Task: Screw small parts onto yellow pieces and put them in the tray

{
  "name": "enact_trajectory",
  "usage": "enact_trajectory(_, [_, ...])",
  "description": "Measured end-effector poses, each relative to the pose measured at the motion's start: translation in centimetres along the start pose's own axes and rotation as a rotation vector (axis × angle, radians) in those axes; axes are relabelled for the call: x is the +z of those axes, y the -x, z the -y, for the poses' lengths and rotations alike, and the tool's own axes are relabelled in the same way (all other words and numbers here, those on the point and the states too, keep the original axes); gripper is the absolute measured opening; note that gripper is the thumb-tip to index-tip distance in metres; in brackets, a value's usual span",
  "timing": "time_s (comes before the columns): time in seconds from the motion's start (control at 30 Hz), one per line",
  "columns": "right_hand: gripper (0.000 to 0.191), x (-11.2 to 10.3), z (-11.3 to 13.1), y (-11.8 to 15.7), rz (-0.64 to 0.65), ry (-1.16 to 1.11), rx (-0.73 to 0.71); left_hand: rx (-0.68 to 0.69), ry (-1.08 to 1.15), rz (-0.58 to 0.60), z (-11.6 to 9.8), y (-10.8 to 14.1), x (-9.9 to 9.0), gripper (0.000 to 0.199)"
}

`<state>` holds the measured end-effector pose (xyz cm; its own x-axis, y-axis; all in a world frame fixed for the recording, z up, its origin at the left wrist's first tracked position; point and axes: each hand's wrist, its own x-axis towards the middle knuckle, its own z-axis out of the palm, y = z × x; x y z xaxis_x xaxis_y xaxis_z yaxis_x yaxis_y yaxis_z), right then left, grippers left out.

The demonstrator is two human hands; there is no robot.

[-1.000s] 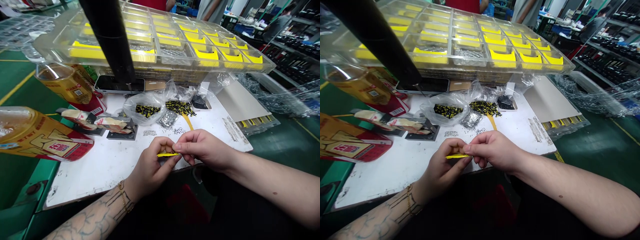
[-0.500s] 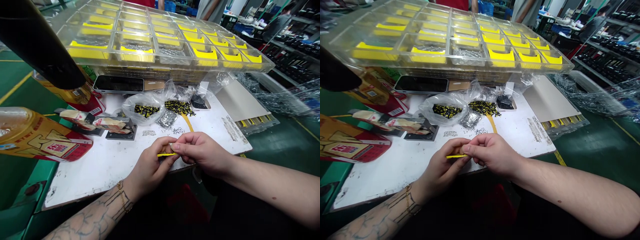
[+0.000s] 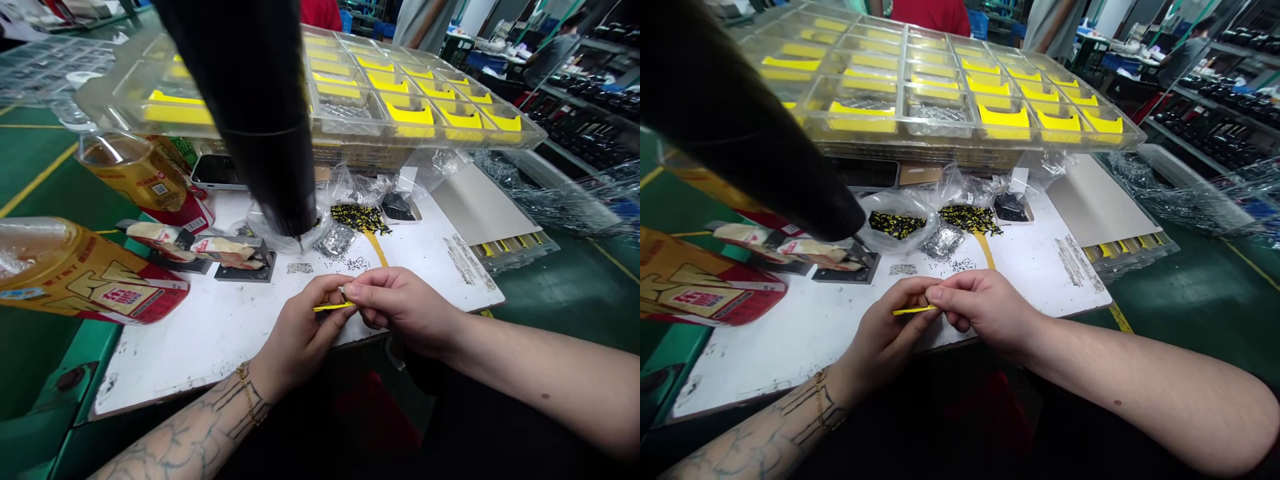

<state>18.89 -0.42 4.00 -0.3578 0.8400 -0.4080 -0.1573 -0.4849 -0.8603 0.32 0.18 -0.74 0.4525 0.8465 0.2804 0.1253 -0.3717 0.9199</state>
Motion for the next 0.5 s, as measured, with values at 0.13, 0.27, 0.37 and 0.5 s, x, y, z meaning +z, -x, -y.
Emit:
enact_trajectory(0.13, [0.029,0.1,0.1,-0.2,0.04,-0.01,-0.018,0.045,-0.034,-0.066,0.0,0.1,-0.1,0.03])
enact_trajectory(0.27, [0.032,0.0,0.1,-0.3,0.041,-0.01,0.023,0.038,-0.039,-0.09,0.1,0.1,-0.2,0.027])
enact_trajectory(0.37, [0.032,-0.3,0.1,-0.5,0.048,0.015,0.067,0.028,-0.059,-0.111,0.1,0.0,-0.1,0.027])
enact_trajectory(0.5, [0.031,-1.2,0.3,-0.8,0.072,0.038,0.07,-0.006,-0.097,-0.142,-0.1,0.0,-0.1,0.027])
